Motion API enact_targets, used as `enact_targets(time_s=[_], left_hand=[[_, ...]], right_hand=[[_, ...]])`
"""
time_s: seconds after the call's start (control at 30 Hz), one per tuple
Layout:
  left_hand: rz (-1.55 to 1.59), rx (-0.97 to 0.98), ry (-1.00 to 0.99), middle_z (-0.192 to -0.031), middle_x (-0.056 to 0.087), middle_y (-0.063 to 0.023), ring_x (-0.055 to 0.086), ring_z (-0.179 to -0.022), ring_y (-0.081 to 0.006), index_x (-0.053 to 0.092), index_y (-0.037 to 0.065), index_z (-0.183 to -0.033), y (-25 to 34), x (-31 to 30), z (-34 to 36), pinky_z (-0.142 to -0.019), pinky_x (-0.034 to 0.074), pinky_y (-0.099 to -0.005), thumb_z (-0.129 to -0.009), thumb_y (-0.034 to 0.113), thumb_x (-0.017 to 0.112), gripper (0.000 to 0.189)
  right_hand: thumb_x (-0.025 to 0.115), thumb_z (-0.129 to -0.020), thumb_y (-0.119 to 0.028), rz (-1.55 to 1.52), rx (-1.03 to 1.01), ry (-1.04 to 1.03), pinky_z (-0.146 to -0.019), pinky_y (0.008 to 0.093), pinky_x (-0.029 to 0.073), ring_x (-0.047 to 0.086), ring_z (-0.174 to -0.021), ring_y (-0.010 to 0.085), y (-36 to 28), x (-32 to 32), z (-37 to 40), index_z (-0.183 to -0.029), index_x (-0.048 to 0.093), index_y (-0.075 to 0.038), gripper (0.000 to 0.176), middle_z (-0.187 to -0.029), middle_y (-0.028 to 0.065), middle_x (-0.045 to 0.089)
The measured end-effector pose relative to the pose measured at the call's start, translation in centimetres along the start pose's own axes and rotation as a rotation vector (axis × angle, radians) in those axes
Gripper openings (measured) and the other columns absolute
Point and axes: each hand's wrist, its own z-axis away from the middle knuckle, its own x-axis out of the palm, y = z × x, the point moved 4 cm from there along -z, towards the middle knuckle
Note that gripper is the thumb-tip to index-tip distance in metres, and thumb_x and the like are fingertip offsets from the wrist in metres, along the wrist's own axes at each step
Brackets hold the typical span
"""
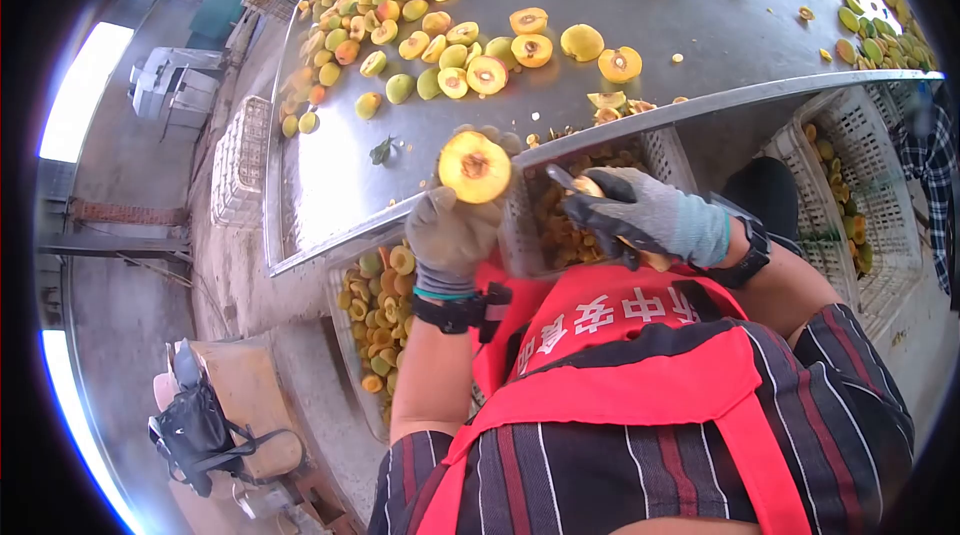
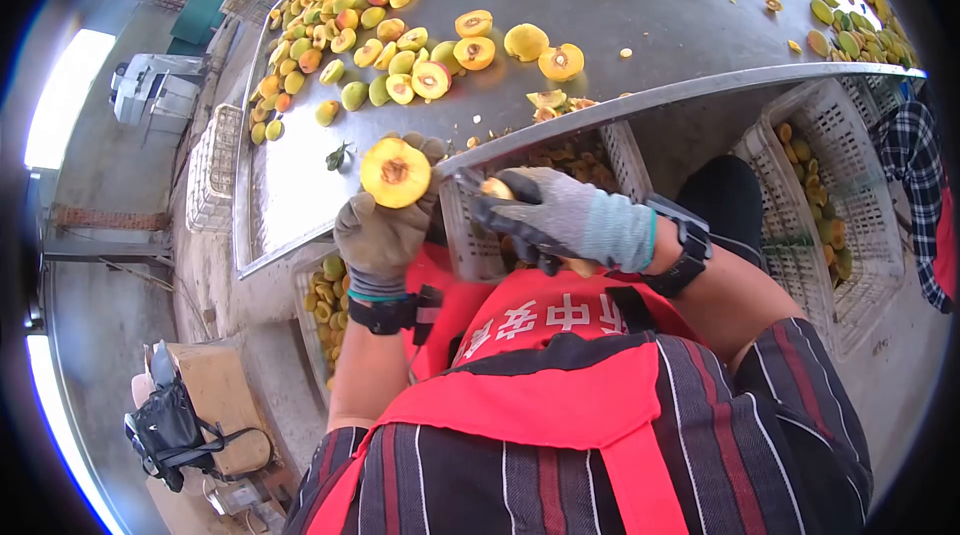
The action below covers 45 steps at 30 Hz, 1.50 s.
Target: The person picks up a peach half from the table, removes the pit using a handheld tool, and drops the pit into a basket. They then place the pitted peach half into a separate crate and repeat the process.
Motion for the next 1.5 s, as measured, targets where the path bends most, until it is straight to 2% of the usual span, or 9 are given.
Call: enact_targets(time_s=[0.43,0.57,0.67,0.77,0.83,0.97,1.2,1.43,1.5], left_hand=[[0.027,0.046,0.120,-0.124,0.049,-0.0146,0.047,-0.113,-0.0312,0.042,0.004,-0.125,-2.9,3.8,1.9,-0.097,0.038,-0.0445,-0.092,0.036,0.044,0.046],[0.349,-0.049,0.126,-0.127,0.046,-0.0155,0.045,-0.117,-0.0291,0.038,0.005,-0.129,-2.5,3.6,2.7,-0.096,0.037,-0.0426,-0.090,0.038,0.047,0.051],[0.009,0.003,0.211,-0.122,0.050,-0.0164,0.054,-0.103,-0.0259,0.037,0.006,-0.131,-1.9,2.6,2.5,-0.078,0.047,-0.0348,-0.089,0.050,0.044,0.061],[0.288,-0.268,-0.123,-0.118,0.055,-0.0141,0.061,-0.074,-0.0209,0.038,0.003,-0.131,-2.2,1.6,2.3,-0.057,0.049,-0.0259,-0.084,0.059,0.045,0.074],[0.100,-0.235,0.276,-0.105,0.059,-0.0139,0.057,-0.060,-0.0172,0.040,0.003,-0.128,-2.7,1.2,2.9,-0.040,0.037,-0.0225,-0.083,0.069,0.032,0.080],[-0.359,-0.137,0.186,-0.107,0.060,-0.0096,0.057,-0.054,-0.0127,0.043,0.004,-0.125,-2.6,1.3,3.6,-0.046,0.046,-0.0233,-0.081,0.069,0.039,0.079],[-0.273,-0.075,0.267,-0.107,0.058,-0.0119,0.057,-0.098,-0.0237,0.047,0.001,-0.121,-2.9,2.8,3.2,-0.079,0.050,-0.0353,-0.088,0.061,0.036,0.069],[-0.517,0.079,0.255,-0.106,0.058,-0.0107,0.057,-0.095,-0.0210,0.049,0.000,-0.117,-2.7,2.0,2.4,-0.083,0.047,-0.0329,-0.092,0.051,0.038,0.058],[-0.646,0.112,0.269,-0.096,0.060,-0.0068,0.055,-0.089,-0.0144,0.058,-0.001,-0.103,-2.2,2.5,2.2,-0.082,0.043,-0.0274,-0.095,0.030,0.042,0.036]], right_hand=[[0.055,-0.089,-0.039,0.482,-0.305,0.290,-0.053,0.0290,0.046,0.055,-0.056,0.0111,-0.9,2.0,-1.0,-0.099,0.056,-0.003,0.037,-0.067,0.0037,0.055],[0.055,-0.089,-0.036,-0.132,-0.101,0.196,-0.044,0.0250,0.042,0.051,-0.051,0.0073,-0.2,1.4,-0.6,-0.096,0.055,-0.005,0.032,-0.063,0.0023,0.053],[0.056,-0.089,-0.032,-0.003,-0.138,0.148,-0.047,0.0268,0.044,0.053,-0.055,0.0090,-0.9,0.3,0.1,-0.100,0.054,-0.005,0.029,-0.067,0.0045,0.055],[0.056,-0.088,-0.032,0.344,-0.395,0.191,-0.061,0.0345,0.048,0.060,-0.067,0.0215,-2.1,0.7,0.8,-0.101,0.054,-0.003,0.032,-0.076,0.0122,0.060],[0.057,-0.086,-0.034,0.560,-0.407,0.201,-0.072,0.0402,0.047,0.060,-0.081,0.0343,-2.3,0.9,0.2,-0.101,0.054,-0.002,0.035,-0.086,0.0196,0.060],[0.056,-0.085,-0.040,0.744,-0.464,0.274,-0.071,0.0425,0.047,0.058,-0.084,0.0386,-2.6,1.4,-0.2,-0.098,0.054,-0.002,0.040,-0.088,0.0226,0.060],[0.056,-0.086,-0.032,0.806,-0.404,0.235,-0.070,0.0429,0.046,0.057,-0.081,0.0405,-1.9,2.3,-0.9,-0.102,0.050,-0.002,0.035,-0.086,0.0220,0.060],[0.055,-0.086,-0.026,0.503,-0.474,0.200,-0.073,0.0435,0.047,0.057,-0.086,0.0407,-0.8,3.7,-1.3,-0.112,0.047,-0.002,0.037,-0.090,0.0234,0.060],[0.058,-0.083,-0.031,0.692,-0.625,0.213,-0.074,0.0434,0.048,0.060,-0.087,0.0381,-1.9,3.8,-0.1,-0.108,0.052,-0.006,0.036,-0.094,0.0217,0.061]])
